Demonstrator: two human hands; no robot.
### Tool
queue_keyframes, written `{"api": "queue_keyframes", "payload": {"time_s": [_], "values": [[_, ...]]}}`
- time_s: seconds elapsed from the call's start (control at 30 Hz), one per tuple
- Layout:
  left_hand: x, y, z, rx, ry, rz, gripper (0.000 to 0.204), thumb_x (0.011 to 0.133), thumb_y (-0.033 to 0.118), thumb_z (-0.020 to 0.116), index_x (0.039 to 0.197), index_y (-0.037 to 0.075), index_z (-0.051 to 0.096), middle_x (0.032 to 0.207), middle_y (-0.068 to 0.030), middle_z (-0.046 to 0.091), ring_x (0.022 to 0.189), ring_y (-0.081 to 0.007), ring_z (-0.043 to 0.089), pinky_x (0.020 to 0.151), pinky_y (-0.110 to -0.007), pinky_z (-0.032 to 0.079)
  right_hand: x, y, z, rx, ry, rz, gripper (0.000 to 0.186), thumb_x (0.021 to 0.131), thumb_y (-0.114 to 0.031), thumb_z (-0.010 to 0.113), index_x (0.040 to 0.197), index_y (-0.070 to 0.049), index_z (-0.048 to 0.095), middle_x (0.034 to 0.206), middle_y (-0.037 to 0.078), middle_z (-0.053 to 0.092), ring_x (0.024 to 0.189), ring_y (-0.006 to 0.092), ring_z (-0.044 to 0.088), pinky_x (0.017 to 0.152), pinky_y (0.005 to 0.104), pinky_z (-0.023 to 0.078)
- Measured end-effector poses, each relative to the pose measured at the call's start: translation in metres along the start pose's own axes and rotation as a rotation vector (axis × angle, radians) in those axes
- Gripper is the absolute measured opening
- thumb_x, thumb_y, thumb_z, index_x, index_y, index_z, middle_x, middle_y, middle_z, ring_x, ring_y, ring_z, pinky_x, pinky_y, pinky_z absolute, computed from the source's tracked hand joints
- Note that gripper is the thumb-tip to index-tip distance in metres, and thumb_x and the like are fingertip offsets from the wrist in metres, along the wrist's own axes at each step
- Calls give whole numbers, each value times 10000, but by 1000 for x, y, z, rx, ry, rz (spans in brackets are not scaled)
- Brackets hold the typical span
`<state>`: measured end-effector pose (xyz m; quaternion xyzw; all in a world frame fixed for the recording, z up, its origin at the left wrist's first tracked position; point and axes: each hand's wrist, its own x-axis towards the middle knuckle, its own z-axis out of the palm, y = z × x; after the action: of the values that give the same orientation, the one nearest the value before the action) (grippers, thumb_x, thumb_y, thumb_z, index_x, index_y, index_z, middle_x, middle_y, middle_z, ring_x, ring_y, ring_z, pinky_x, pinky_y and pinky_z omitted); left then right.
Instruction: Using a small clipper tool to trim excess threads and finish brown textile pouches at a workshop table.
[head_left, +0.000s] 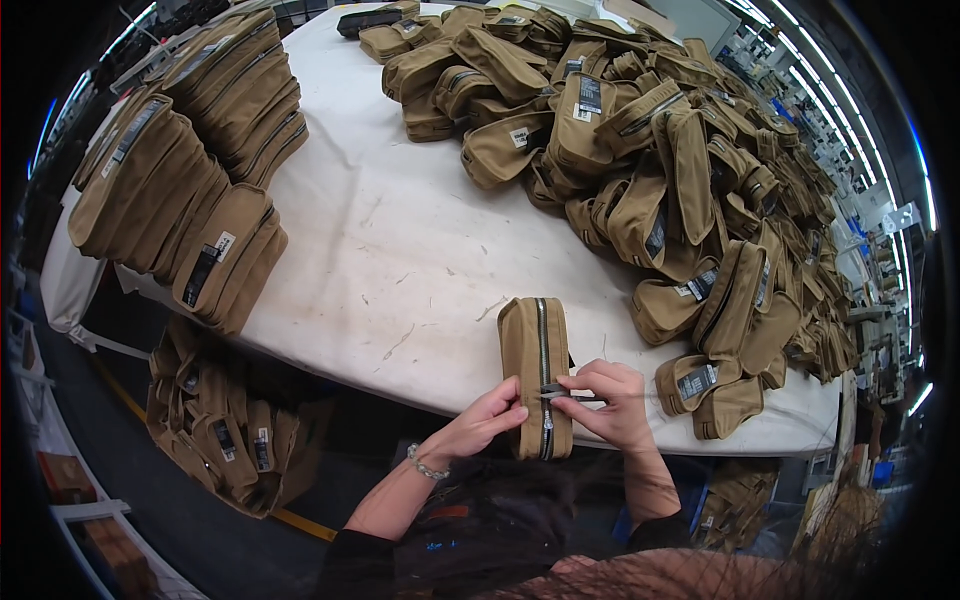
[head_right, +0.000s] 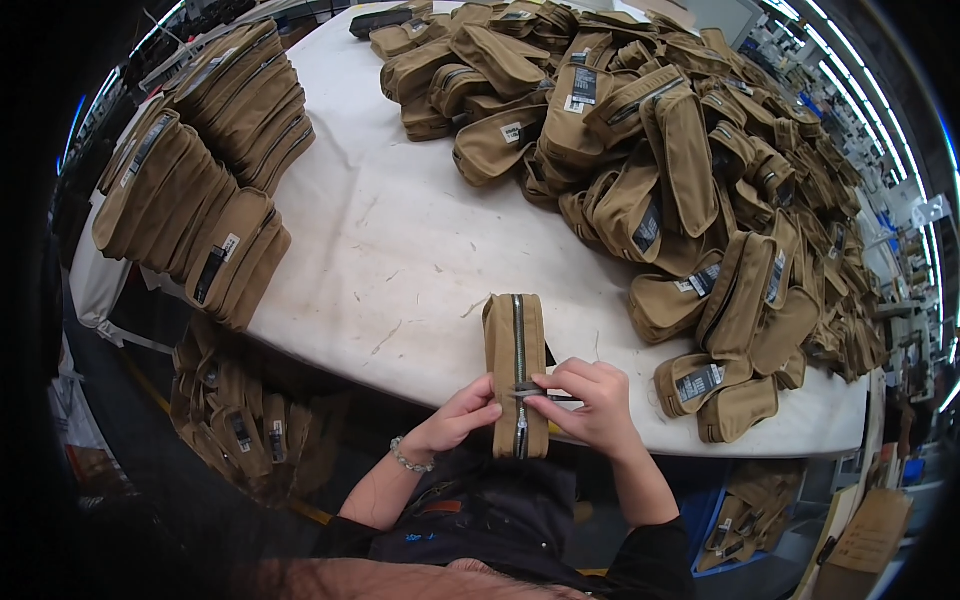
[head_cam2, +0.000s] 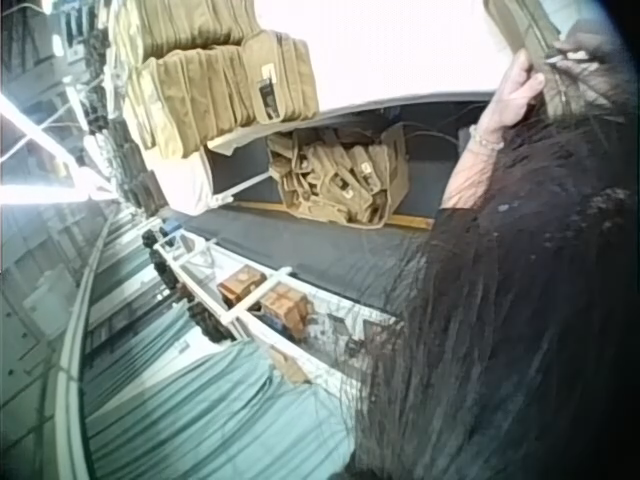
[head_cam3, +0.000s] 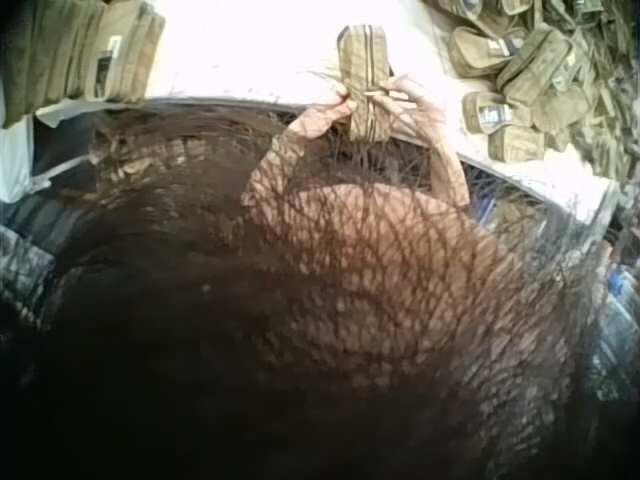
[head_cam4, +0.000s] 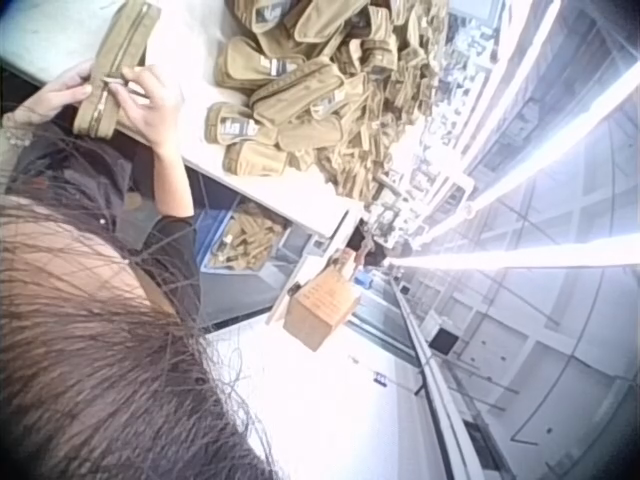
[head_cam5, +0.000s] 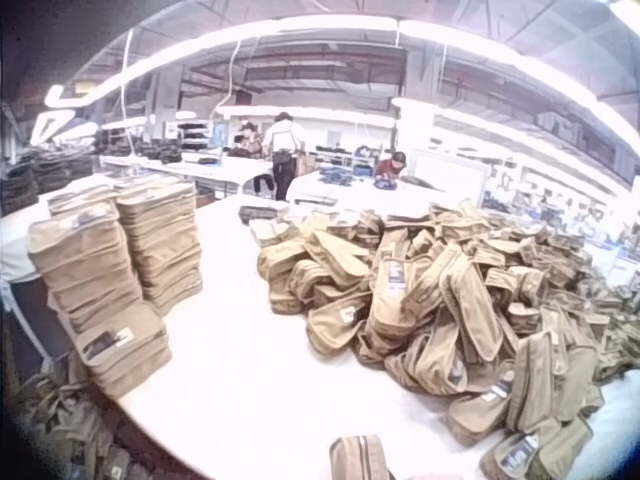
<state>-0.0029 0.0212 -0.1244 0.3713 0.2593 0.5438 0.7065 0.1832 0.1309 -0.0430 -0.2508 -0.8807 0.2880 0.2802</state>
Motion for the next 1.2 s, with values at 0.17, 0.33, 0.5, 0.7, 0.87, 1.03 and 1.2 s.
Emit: {"api": "queue_keyframes", "payload": {"time_s": [0.17, 0.33, 0.5, 0.7, 0.87, 1.03, 1.2], "values": [[0, -5, -5, 9, -16, -11, 405, 1005, 137, 474, 1375, -3, 388, 1346, -67, 477, 1262, -134, 433, 1083, -317, 334, 6, -11, -5, -204, -37, -99, 276, 649, -215, 863, 889, -127, 760, 752, 15, 632, 591, 161, 590, 532, 292, 402], [1, -13, -8, 16, -16, -13, 425, 1006, 138, 471, 1395, -2, 373, 1362, -72, 469, 1273, -137, 431, 1084, -318, 339, 8, -6, 5, -145, -58, -111, 290, 642, -234, 866, 895, -136, 766, 759, 3, 623, 596, 158, 585, 531, 285, 411], [2, -9, -3, 16, 7, 24, 301, 1024, 235, 487, 1259, 49, 459, 1052, 47, 471, 930, -42, 400, 869, -218, 359, 8, -7, 7, -143, -72, -104, 272, 650, -224, 863, 884, -126, 765, 757, 6, 617, 605, 159, 590, 532, 284, 420], [3, 2, 8, 12, 51, 19, 210, 1023, 228, 485, 1151, 62, 470, 937, 62, 406, 835, -39, 354, 764, -208, 340, 9, -9, 8, -126, -91, -53, 245, 657, -210, 861, 858, -113, 759, 760, 19, 606, 614, 168, 593, 535, 286, 434], [1, -18, -13, 49, -6, -64, 471, 1011, 128, 468, 1435, -15, 321, 1393, -78, 453, 1284, -130, 428, 1076, -301, 347, 10, -12, 6, -148, -106, -37, 229, 666, -207, 856, 846, -108, 754, 770, 24, 605, 617, 175, 599, 541, 288, 444], [1, -17, -11, 62, -15, -32, 453, 1011, 139, 472, 1417, -12, 340, 1368, -70, 466, 1271, -127, 433, 1072, -305, 351, 10, -15, 4, -158, -150, -20, 197, 674, -210, 845, 783, -97, 725, 772, 25, 627, 620, 185, 610, 547, 300, 445], [1, -18, -12, 67, -20, -79, 436, 1012, 145, 469, 1408, 3, 352, 1344, -61, 477, 1249, -120, 439, 1062, -309, 355, 11, -10, 6, -195, -104, -149, 178, 703, -249, 814, 748, -144, 678, 756, -36, 628, 560, 163, 572, 501, 301, 378]]}}
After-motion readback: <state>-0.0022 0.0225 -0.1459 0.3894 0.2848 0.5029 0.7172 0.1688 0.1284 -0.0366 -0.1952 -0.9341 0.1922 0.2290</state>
